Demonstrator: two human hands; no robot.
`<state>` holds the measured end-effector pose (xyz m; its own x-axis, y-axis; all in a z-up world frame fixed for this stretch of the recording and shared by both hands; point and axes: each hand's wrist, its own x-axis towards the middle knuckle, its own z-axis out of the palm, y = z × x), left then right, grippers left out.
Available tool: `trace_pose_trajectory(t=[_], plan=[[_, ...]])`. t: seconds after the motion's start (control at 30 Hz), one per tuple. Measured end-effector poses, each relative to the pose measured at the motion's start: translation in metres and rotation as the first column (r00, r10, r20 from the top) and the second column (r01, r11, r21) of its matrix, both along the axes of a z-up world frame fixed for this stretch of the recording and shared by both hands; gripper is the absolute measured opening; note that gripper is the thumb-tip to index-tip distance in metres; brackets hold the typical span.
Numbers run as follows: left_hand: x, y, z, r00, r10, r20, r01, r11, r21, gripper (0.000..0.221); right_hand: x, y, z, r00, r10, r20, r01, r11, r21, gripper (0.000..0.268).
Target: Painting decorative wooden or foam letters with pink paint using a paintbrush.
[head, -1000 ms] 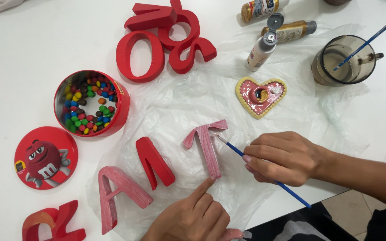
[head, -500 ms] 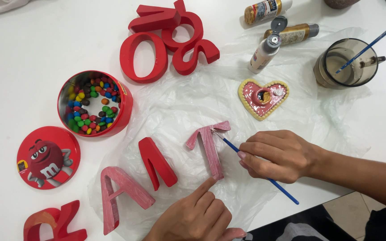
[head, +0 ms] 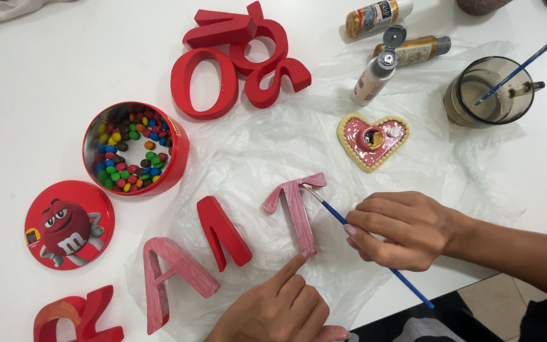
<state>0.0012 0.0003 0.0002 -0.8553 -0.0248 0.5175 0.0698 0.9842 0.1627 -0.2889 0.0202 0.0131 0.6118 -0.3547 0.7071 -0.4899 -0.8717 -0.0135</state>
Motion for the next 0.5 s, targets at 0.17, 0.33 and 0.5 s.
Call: trace_pose_trajectory(t=[0.17, 0.33, 0.5], plan=[[0.003, 0.004, -0.005, 1.000, -0.014, -0.004, 0.013, 0.997, -0.074, 0.059, 0.004, -0.001, -0.002, 1.000, 0.012, 0.012, -0.012, 1.000, -0.010, 0.012], [0.009, 0.001, 0.000, 0.994, -0.081, 0.066, 0.090, 0.987, -0.133, 0.035, -0.007, 0.012, 0.013, 0.999, 0.003, -0.038, -0.002, 1.000, 0.022, 0.016], [0.020, -0.016, 0.036, 0.954, 0.294, -0.064, -0.300, 0.923, -0.240, 0.024, -0.018, 0.029, 0.018, 0.983, -0.149, 0.103, 0.120, 0.963, 0.242, 0.030]])
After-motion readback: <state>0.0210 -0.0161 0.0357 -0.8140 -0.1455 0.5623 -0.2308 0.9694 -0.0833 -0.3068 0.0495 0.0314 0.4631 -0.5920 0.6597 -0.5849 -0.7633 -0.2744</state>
